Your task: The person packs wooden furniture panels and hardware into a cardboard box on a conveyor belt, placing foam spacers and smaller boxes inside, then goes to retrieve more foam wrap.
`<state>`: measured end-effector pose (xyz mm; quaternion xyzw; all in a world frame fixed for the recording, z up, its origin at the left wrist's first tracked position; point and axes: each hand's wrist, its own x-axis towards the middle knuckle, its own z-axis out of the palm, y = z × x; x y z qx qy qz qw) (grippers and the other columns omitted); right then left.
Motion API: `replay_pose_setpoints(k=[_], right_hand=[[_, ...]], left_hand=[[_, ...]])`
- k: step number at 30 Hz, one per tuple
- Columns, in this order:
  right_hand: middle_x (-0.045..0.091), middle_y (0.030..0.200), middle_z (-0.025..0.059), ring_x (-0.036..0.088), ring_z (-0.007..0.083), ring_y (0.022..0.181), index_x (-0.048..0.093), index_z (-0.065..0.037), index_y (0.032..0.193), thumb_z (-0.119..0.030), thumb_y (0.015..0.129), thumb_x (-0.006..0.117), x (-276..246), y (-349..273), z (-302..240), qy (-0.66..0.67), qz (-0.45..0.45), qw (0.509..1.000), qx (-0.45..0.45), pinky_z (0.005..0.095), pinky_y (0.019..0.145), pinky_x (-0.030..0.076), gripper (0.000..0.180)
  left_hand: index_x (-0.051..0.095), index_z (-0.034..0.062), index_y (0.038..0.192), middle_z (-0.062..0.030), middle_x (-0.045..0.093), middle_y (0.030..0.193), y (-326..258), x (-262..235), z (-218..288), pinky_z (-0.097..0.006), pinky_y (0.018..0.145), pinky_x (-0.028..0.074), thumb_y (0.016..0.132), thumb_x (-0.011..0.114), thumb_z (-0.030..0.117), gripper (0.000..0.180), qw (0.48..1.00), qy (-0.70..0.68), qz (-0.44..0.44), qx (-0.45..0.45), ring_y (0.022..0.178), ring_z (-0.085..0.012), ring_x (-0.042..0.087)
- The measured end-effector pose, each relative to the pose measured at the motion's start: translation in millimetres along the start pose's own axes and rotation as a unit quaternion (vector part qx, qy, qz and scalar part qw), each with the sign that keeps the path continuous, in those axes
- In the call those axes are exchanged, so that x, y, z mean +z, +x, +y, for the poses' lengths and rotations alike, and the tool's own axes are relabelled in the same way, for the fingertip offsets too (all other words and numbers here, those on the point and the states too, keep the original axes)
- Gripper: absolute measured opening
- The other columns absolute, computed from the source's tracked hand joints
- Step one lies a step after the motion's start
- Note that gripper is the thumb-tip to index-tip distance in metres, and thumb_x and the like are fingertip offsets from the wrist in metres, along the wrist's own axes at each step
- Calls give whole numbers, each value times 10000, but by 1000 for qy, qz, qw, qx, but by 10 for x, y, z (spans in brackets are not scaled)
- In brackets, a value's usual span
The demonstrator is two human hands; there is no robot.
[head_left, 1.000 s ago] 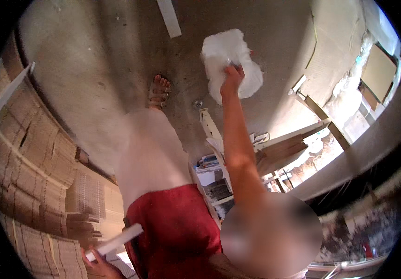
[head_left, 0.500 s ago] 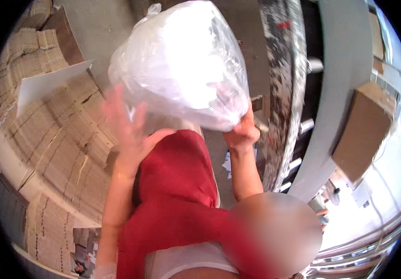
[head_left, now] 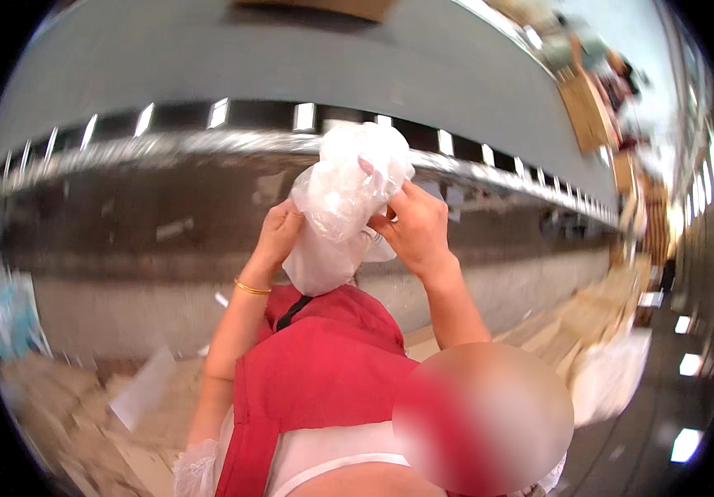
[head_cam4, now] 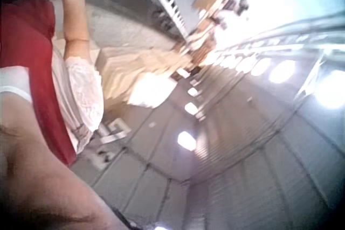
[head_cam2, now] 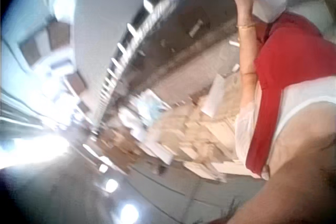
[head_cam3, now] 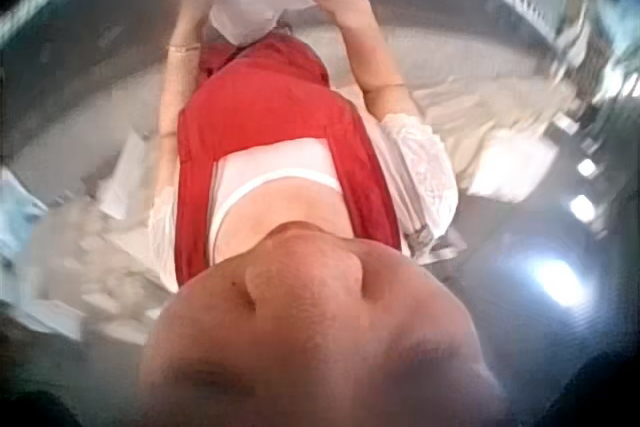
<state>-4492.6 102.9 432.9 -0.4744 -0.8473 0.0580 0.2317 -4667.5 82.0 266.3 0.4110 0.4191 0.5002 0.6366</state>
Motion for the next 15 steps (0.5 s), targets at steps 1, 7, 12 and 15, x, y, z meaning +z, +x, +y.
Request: replay_pose_setpoints(k=[1, 7, 12, 15], right_hand=[[575, 838, 63, 554, 218, 617, 587, -143, 1052, -155, 529, 735, -275, -119, 240, -44, 3, 999, 28, 301, 516, 445, 544], [547, 789, 80, 572, 247, 624, 588, -87, 919, -306, 504, 745, -1356, -1586, 1862, -161, 113, 958, 210, 336, 497, 455, 495], [505, 746, 87, 555, 271, 579, 533, -79, 703, -289, 576, 699, -2064, -2501, 2942, -156, 141, 945, 252, 356, 526, 468, 297], [522, 698, 94, 550, 276, 570, 530, -63, 687, -260, 621, 661, -2427, -3027, 3568, -135, 166, 937, 275, 362, 528, 460, 245]], left_hand=[[545, -24, 1031, -26, 595, 933, 196, 529, 178, -243, 736, 420, 885, 406, 129, 252, 999, 27, 12, 29, 833, -86, 512], [548, -9, 1053, -132, 564, 1068, 944, 3076, -46, -285, 832, 410, 759, 514, 43, 300, 939, 185, -251, 144, 983, -223, 548], [563, -21, 1033, -104, 583, 1012, 1250, 4605, -674, -284, 782, 443, 767, 490, 23, 280, 930, 108, -341, 78, 895, -174, 564], [578, -23, 1013, -75, 602, 941, 1395, 5577, -856, -243, 714, 455, 800, 460, 40, 251, 951, -5, -299, -80, 832, -132, 566]])
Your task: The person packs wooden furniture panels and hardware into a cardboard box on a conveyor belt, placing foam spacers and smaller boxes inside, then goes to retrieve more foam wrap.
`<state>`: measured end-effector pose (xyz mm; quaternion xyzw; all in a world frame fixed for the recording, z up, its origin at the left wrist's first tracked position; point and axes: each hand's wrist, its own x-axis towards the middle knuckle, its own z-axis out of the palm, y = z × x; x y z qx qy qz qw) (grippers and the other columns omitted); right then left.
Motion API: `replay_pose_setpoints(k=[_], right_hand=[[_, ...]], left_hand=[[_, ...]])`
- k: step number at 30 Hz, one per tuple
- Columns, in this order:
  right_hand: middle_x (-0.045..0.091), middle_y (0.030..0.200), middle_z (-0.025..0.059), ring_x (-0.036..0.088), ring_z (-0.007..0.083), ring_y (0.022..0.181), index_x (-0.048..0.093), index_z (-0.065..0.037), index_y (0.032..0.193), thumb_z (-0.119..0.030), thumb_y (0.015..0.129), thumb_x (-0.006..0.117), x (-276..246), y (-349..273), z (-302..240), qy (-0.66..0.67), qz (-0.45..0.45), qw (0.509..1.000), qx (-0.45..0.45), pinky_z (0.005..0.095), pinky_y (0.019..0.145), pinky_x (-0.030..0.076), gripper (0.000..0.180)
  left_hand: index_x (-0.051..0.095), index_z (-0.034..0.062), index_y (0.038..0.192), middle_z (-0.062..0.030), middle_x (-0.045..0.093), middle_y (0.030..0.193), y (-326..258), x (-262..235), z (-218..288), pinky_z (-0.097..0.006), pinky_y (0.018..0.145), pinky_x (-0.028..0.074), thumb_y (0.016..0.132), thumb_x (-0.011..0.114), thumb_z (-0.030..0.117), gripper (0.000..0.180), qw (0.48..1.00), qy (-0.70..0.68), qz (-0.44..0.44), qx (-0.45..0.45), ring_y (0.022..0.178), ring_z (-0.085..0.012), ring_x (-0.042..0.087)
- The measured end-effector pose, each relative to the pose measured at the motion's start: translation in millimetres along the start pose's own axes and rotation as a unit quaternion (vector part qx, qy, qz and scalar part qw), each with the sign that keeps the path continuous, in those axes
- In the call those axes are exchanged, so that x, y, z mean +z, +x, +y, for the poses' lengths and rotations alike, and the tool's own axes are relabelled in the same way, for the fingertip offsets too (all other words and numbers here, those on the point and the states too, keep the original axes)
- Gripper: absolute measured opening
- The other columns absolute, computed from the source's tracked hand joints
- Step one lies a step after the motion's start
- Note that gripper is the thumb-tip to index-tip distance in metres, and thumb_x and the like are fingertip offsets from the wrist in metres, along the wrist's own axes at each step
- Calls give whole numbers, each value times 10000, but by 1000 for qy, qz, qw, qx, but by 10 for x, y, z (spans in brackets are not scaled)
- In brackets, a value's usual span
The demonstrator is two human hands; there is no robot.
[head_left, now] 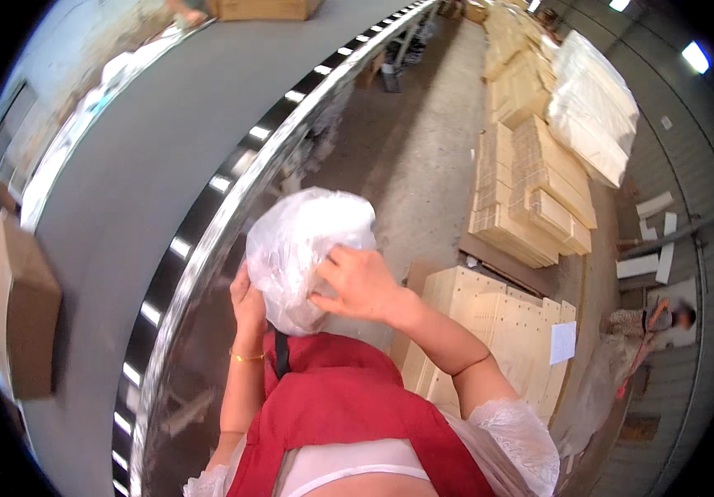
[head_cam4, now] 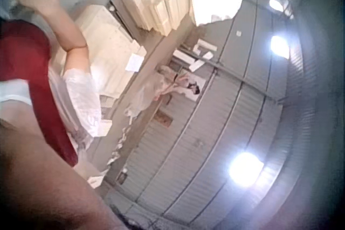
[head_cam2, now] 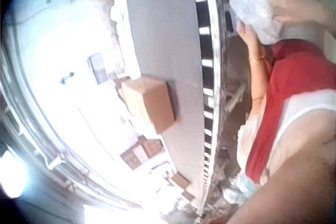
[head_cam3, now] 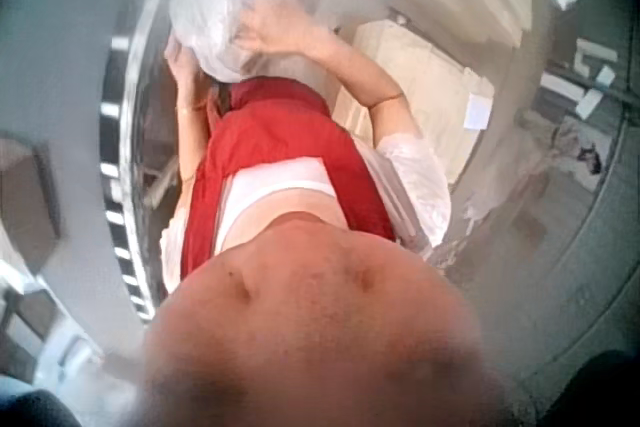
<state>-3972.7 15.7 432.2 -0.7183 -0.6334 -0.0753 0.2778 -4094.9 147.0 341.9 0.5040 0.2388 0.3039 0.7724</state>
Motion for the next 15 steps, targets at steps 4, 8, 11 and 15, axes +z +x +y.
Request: replay_pose_setpoints(k=[4, 8, 11, 15], right_hand=[[547, 626, 118, 548, 289, 579, 545, -42, 686, -208, 668, 610, -207, 181, 1129, 170, -71, 979, 92, 379, 535, 444, 179], [554, 611, 134, 543, 305, 568, 559, -37, 677, -172, 686, 600, -426, 463, 2141, 173, -22, 971, 165, 381, 526, 436, 142], [569, 666, 134, 558, 302, 620, 581, -41, 793, -185, 682, 633, -785, 522, 2821, 61, -28, 977, 204, 373, 569, 437, 189], [586, 868, 141, 547, 312, 847, 586, -54, 856, -306, 655, 673, -1010, 292, 3851, -21, 51, 957, 285, 401, 737, 417, 334]], left_hand=[[580, -10, 1011, -59, 603, 949, 1017, 624, -540, -232, 720, 445, 792, 498, 36, 239, 995, 13, -96, -11, 836, -115, 552], [527, -6, 1051, -27, 576, 924, 2017, 1522, -803, -220, 770, 420, 796, 505, 42, 261, 986, -71, -147, -45, 864, -114, 531], [469, -8, 1109, -43, 533, 1007, 2702, 2249, -928, -226, 821, 391, 799, 496, 37, 315, 985, -39, -167, -31, 923, -124, 501], [403, -15, 1171, -123, 426, 1168, 3290, 3194, -1109, -298, 932, 307, 780, 536, 129, 437, 963, 69, -230, 124, 1077, -218, 411]])
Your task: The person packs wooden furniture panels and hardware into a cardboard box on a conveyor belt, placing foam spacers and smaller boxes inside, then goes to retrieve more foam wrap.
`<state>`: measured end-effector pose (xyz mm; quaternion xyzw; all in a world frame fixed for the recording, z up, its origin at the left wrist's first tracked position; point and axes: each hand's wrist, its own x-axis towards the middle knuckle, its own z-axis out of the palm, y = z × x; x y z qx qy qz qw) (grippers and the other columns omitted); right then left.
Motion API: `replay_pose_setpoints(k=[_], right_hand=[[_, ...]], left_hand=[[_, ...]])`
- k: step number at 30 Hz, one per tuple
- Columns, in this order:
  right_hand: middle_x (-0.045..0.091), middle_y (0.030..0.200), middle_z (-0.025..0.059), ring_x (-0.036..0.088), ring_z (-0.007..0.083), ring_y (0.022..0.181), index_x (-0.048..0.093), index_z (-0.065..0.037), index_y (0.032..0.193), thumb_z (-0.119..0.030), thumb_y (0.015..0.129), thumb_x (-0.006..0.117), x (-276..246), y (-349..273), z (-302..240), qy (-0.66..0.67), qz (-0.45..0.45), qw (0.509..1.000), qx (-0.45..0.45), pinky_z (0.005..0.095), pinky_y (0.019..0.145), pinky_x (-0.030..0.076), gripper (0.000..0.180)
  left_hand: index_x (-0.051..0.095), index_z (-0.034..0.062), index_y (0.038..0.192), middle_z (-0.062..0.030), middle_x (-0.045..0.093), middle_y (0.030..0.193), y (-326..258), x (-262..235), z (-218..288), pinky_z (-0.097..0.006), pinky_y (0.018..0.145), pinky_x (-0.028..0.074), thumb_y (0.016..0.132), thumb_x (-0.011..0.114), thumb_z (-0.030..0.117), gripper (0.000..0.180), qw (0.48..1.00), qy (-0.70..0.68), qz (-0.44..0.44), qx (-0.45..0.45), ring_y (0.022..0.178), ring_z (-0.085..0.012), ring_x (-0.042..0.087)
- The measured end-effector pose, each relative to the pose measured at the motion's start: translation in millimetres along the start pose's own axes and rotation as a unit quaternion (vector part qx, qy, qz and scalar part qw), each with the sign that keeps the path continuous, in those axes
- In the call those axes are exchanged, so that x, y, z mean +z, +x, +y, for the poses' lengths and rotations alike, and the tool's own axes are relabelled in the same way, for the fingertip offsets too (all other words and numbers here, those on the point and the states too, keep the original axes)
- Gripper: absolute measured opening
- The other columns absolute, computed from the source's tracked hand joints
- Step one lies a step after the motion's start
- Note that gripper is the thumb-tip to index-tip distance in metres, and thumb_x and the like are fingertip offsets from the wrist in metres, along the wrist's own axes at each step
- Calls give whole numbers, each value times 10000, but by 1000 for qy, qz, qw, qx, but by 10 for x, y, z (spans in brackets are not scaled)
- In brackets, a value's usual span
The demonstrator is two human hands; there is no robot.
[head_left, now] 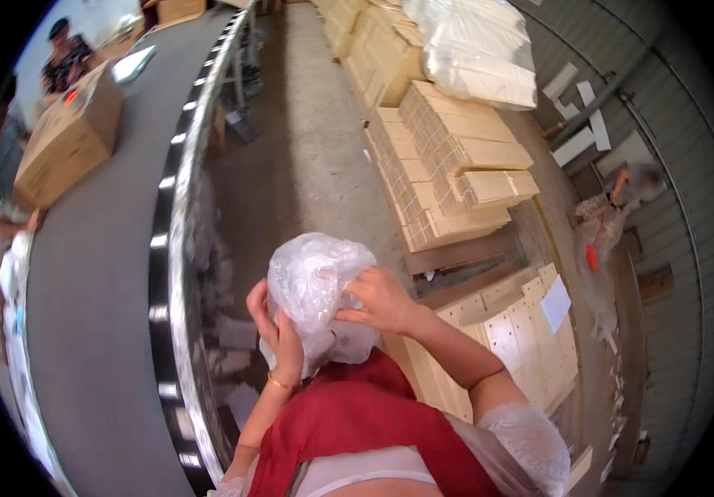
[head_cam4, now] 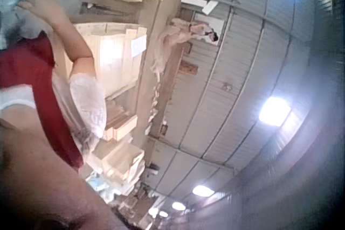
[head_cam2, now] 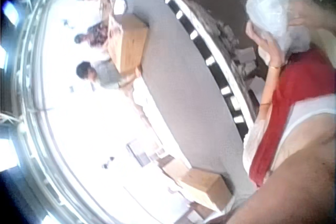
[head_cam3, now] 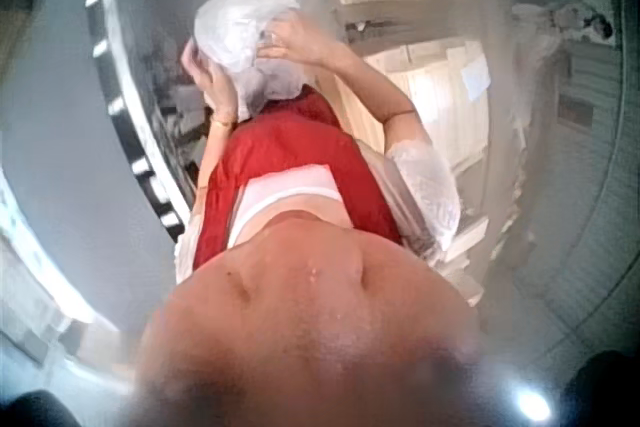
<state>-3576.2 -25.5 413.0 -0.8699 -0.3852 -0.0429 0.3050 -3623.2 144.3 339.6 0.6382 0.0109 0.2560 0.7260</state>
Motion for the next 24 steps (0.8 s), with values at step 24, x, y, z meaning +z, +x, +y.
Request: replay_pose_setpoints(k=[24], right_hand=[[580, 711, 185, 577, 355, 673, 549, 8, 785, -397, 755, 577, -1300, 5027, 5263, -111, -121, 956, 243, 413, 596, 455, 407]], left_hand=[[533, -19, 1002, -33, 562, 924, 6277, 2829, -2881, -224, 733, 403, 766, 477, -8, 243, 956, -124, -133, -230, 836, -99, 510]])
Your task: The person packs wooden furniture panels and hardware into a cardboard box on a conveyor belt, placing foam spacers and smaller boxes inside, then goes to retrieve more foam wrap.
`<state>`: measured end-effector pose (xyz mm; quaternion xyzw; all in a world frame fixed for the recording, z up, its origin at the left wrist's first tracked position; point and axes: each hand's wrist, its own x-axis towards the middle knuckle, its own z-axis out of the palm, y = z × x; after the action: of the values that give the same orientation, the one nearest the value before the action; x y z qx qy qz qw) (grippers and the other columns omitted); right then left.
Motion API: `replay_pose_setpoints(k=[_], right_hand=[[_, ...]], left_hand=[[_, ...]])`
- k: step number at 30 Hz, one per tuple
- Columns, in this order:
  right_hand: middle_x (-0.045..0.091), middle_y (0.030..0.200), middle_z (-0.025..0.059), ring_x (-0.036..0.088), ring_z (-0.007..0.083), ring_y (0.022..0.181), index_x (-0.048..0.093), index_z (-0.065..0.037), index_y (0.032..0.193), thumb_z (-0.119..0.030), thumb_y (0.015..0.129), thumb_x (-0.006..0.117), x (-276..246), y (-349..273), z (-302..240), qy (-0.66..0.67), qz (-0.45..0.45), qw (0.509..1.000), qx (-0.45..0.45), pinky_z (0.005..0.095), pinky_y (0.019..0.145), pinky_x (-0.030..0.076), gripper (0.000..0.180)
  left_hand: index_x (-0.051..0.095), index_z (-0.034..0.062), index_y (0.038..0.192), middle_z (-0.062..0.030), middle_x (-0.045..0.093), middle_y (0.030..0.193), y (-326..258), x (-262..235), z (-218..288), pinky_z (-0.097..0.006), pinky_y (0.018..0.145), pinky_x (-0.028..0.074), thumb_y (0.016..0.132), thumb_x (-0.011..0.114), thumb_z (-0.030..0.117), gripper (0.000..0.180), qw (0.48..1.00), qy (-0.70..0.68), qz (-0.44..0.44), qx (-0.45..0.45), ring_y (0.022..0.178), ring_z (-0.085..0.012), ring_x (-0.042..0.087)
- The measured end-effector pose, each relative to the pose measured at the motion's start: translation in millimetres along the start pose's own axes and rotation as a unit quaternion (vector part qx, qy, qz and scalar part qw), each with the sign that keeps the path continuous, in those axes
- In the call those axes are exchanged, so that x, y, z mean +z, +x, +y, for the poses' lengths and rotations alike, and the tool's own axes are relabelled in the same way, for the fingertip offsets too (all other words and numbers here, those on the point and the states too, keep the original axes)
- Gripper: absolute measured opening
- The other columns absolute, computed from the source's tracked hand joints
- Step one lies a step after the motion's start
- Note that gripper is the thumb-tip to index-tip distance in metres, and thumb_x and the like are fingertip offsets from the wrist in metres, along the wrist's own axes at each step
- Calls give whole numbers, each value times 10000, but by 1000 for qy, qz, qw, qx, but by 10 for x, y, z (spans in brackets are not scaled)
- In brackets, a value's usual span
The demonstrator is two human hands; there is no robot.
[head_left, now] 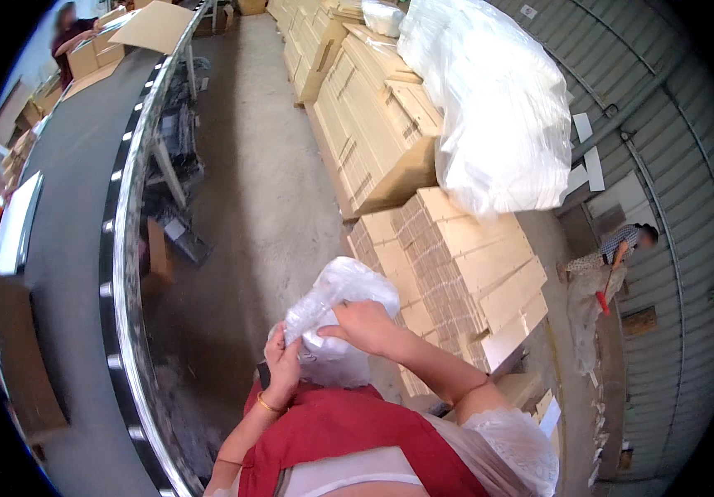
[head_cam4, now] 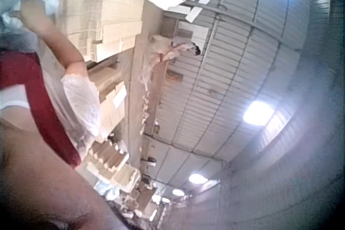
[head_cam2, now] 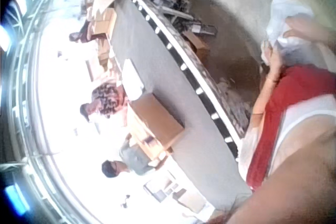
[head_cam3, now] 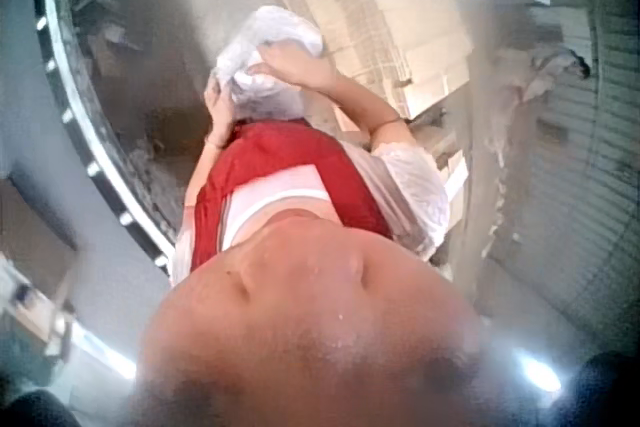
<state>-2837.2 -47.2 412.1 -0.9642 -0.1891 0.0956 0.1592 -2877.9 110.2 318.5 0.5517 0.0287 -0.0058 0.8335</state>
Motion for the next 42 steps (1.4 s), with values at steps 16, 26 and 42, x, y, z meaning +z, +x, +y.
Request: replay_pose_setpoints(k=[16, 26, 42], right_hand=[[595, 871, 78, 589, 224, 761, 587, -44, 800, -50, 695, 638, -1417, 4587, 2111, 204, 145, 943, -218, 292, 657, 483, 116], [541, 792, 61, 454, 76, 639, 557, 7, 894, -50, 793, 566, -3745, 8246, 3524, 537, 440, 715, -82, 199, 538, 372, 117], [456, 668, -6, 410, 74, 555, 530, -6, 902, -150, 835, 565, -4196, 14294, 5089, 701, 302, 646, 0, 213, 527, 416, 163]], left_hand=[[424, 10, 1154, -87, 486, 1052, 5381, 268, 392, -262, 898, 347, 643, 336, -121, 535, 978, 168, 102, 65, 965, -171, 489], [511, -25, 1081, -83, 517, 1082, 8864, -481, 957, -251, 914, 327, 630, 372, -48, 472, 926, 122, 299, 194, 1023, -168, 473], [457, 30, 1198, -15, 570, 769, 14064, -751, 2235, -193, 629, 426, 812, 568, 114, 410, 915, 162, 236, 285, 704, -85, 534]])
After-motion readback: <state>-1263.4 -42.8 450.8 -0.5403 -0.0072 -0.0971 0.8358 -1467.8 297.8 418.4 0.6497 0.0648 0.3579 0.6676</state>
